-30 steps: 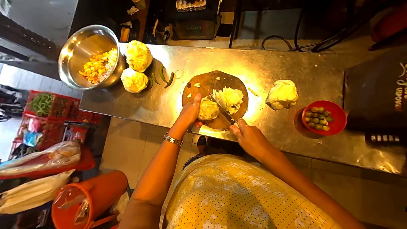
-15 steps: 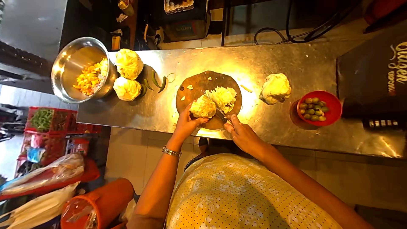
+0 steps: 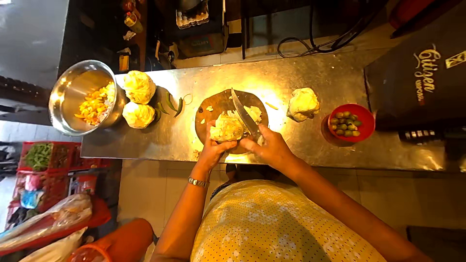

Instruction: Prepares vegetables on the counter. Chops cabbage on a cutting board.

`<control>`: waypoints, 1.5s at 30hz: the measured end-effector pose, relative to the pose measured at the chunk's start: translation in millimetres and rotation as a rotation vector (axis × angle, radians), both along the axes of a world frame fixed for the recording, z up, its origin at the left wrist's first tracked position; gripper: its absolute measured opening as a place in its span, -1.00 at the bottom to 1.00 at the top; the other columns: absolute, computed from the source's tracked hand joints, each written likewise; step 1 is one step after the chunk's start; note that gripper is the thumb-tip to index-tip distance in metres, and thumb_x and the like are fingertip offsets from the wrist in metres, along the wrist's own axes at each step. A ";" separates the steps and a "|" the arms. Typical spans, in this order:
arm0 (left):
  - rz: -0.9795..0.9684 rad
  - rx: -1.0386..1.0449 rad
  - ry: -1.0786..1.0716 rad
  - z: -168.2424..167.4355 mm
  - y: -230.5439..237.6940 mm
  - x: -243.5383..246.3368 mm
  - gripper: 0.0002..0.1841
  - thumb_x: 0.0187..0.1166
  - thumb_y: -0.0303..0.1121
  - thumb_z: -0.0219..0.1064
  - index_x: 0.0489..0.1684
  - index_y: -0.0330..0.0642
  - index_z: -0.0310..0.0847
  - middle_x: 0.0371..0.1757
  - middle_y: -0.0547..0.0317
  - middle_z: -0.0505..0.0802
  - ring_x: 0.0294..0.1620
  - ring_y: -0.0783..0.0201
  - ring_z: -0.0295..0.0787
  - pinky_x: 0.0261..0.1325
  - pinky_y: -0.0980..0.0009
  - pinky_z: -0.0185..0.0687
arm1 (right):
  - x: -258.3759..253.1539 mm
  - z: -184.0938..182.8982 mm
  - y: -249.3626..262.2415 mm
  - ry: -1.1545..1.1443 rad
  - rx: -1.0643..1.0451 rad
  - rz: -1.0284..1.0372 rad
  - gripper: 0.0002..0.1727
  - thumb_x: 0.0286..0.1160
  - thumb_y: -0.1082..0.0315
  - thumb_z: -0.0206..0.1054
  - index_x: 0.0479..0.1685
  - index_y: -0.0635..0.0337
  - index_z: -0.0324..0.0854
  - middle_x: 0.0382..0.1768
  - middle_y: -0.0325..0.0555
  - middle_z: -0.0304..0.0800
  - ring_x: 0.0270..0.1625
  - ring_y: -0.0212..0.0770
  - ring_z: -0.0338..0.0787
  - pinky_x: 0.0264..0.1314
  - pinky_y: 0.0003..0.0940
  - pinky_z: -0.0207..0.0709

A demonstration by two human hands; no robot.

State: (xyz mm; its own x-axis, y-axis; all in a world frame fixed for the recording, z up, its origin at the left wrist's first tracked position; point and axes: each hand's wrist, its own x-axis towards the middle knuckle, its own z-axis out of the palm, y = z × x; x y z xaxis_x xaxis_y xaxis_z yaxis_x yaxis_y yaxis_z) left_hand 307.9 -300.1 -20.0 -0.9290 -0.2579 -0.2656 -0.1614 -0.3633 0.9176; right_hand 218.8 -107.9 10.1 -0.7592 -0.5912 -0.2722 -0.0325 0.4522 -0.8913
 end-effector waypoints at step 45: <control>-0.716 -0.498 0.573 226.9 317.3 -323.1 -0.08 0.15 -0.79 0.37 0.63 0.04 0.13 0.23 0.07 0.72 0.05 0.23 0.76 -0.10 0.28 0.75 | -176.5 193.3 263.0 0.143 -0.242 -0.817 -0.36 0.74 -0.25 0.09 -0.07 0.28 0.52 -0.58 -0.06 0.46 -0.72 -0.25 0.48 -0.64 -0.37 0.48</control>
